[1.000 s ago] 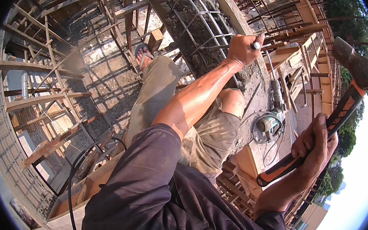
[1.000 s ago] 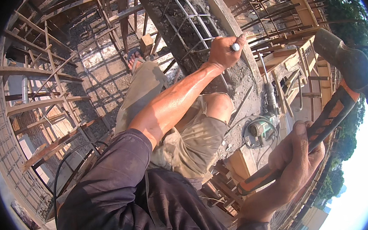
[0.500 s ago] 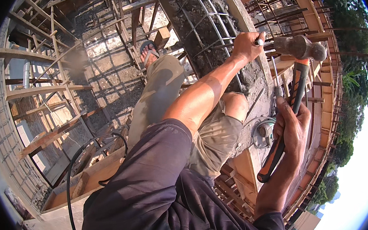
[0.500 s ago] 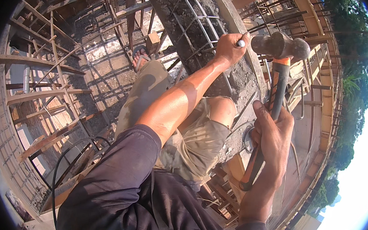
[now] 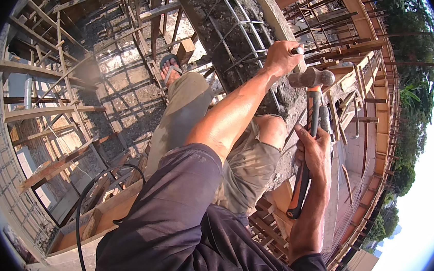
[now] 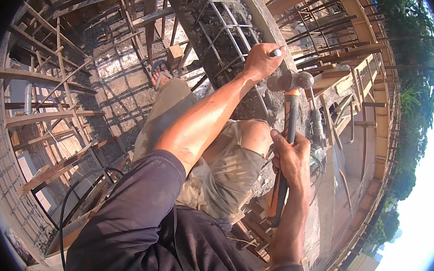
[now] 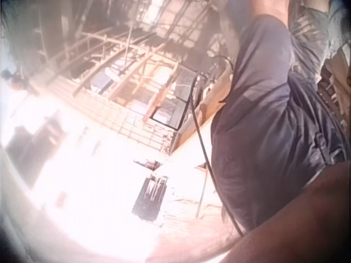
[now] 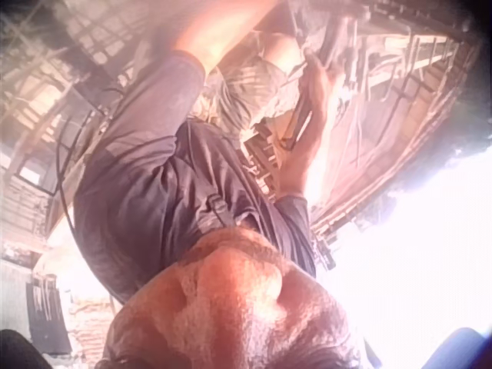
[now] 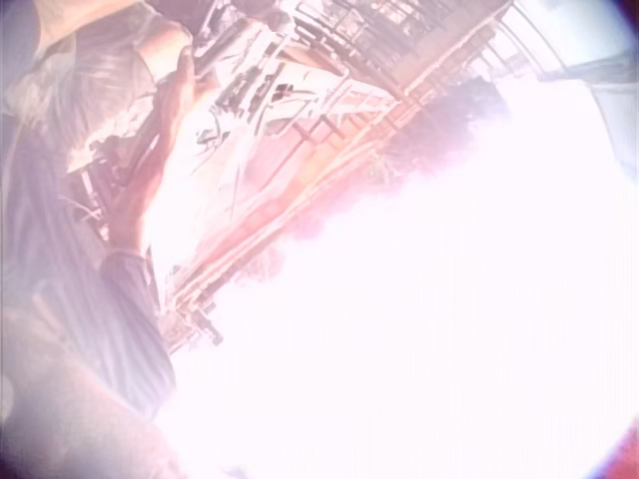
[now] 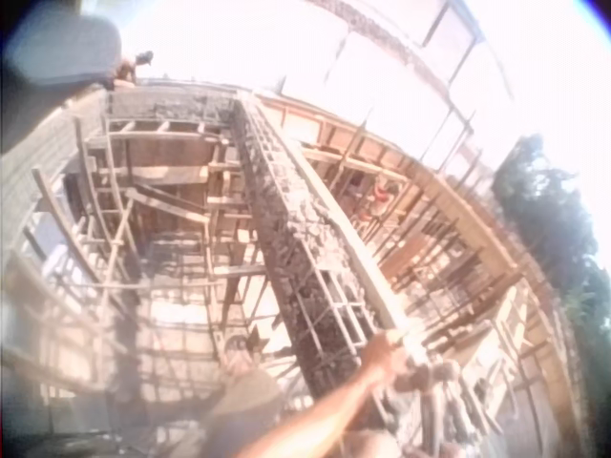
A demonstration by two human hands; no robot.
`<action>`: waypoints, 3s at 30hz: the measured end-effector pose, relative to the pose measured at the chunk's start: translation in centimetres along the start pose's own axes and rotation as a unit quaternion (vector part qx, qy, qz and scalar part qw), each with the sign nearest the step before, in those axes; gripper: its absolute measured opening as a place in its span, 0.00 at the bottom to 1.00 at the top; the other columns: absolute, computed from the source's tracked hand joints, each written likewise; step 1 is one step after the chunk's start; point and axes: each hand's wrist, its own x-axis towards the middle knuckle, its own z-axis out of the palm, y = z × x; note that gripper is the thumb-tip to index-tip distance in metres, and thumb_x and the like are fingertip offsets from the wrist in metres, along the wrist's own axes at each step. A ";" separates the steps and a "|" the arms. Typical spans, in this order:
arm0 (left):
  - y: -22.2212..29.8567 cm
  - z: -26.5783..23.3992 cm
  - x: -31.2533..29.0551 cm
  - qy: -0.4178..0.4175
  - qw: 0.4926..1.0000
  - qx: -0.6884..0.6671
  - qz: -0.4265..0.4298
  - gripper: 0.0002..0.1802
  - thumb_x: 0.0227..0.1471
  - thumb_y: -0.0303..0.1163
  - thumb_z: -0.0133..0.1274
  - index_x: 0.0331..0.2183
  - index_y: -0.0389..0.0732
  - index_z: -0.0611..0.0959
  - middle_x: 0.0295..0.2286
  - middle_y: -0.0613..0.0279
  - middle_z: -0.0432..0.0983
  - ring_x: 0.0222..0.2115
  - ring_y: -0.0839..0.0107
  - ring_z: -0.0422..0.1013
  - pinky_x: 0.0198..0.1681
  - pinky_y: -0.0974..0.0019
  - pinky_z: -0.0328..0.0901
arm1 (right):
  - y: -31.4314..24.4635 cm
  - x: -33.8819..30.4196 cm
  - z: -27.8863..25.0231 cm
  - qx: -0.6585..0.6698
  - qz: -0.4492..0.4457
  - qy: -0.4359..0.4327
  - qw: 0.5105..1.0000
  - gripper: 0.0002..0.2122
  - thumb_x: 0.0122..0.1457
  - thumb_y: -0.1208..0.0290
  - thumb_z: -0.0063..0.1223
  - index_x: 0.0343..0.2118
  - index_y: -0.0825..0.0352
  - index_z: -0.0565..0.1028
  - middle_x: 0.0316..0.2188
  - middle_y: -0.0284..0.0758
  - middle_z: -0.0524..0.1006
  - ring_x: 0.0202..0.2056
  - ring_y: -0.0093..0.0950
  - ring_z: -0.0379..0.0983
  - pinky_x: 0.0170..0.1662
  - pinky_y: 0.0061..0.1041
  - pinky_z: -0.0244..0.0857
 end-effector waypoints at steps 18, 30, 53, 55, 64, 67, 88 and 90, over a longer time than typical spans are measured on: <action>-0.5 1.8 -0.6 -0.062 0.996 0.031 -0.061 0.15 0.46 0.45 0.62 0.30 0.43 0.87 0.25 0.50 0.80 0.30 0.52 0.79 0.33 0.58 0.71 | -4.8 -1.6 -0.7 0.024 -0.056 0.058 0.996 0.12 0.60 0.67 0.62 0.28 0.65 0.69 0.13 0.23 0.62 0.12 0.14 0.55 0.15 0.18 0.50; -1.9 1.9 -1.4 -0.069 0.997 0.024 0.000 0.16 0.48 0.45 0.60 0.29 0.42 0.86 0.20 0.51 0.77 0.20 0.59 0.75 0.27 0.58 0.67 | 0.0 3.4 -0.8 0.025 0.009 0.012 1.000 0.13 0.61 0.66 0.57 0.25 0.63 0.66 0.12 0.24 0.60 0.11 0.16 0.55 0.14 0.21 0.52; -2.6 -2.9 -14.0 -0.173 0.979 0.053 0.094 0.18 0.54 0.35 0.55 0.17 0.37 0.75 0.16 0.53 0.67 0.17 0.60 0.65 0.28 0.59 0.62 | 3.7 -2.0 -2.1 0.050 0.062 0.029 0.996 0.14 0.59 0.65 0.61 0.27 0.65 0.67 0.14 0.24 0.62 0.13 0.16 0.57 0.15 0.20 0.53; -5.6 -5.5 -20.5 -0.217 0.954 0.095 0.184 0.19 0.53 0.31 0.56 0.13 0.40 0.73 0.14 0.58 0.67 0.17 0.60 0.68 0.29 0.60 0.64 | 4.4 -3.0 -3.3 0.068 0.061 0.048 0.995 0.13 0.60 0.67 0.60 0.27 0.65 0.67 0.14 0.24 0.62 0.13 0.15 0.57 0.15 0.19 0.52; 0.9 -1.1 -7.4 -0.063 0.997 0.002 0.050 0.23 0.56 0.41 0.55 0.15 0.36 0.77 0.12 0.50 0.66 0.12 0.57 0.60 0.21 0.57 0.61 | 2.2 -5.9 -5.7 0.116 0.002 0.113 0.987 0.13 0.61 0.64 0.60 0.27 0.62 0.67 0.12 0.24 0.61 0.09 0.15 0.55 0.11 0.18 0.51; 1.8 0.9 -3.7 -0.091 0.994 0.055 -0.012 0.21 0.55 0.44 0.55 0.19 0.37 0.82 0.13 0.48 0.69 0.14 0.55 0.65 0.23 0.57 0.63 | -0.1 -6.0 -6.9 0.148 -0.120 0.160 0.969 0.12 0.62 0.64 0.59 0.30 0.64 0.69 0.12 0.24 0.61 0.09 0.15 0.55 0.10 0.18 0.52; -1.1 2.3 -2.2 -0.071 0.997 0.033 -0.016 0.19 0.52 0.43 0.56 0.22 0.36 0.82 0.17 0.49 0.73 0.19 0.55 0.71 0.26 0.55 0.64 | -7.3 -4.5 -5.5 0.172 -0.264 0.219 0.923 0.19 0.66 0.64 0.53 0.18 0.58 0.62 0.10 0.23 0.57 0.09 0.14 0.51 0.11 0.18 0.45; -1.0 1.9 -2.2 -0.072 0.997 0.028 -0.011 0.19 0.52 0.43 0.56 0.21 0.37 0.81 0.17 0.48 0.73 0.18 0.55 0.70 0.26 0.56 0.64 | -7.9 -2.5 -4.3 0.273 -0.361 0.215 0.865 0.15 0.66 0.68 0.53 0.22 0.59 0.64 0.10 0.21 0.55 0.09 0.12 0.47 0.12 0.17 0.44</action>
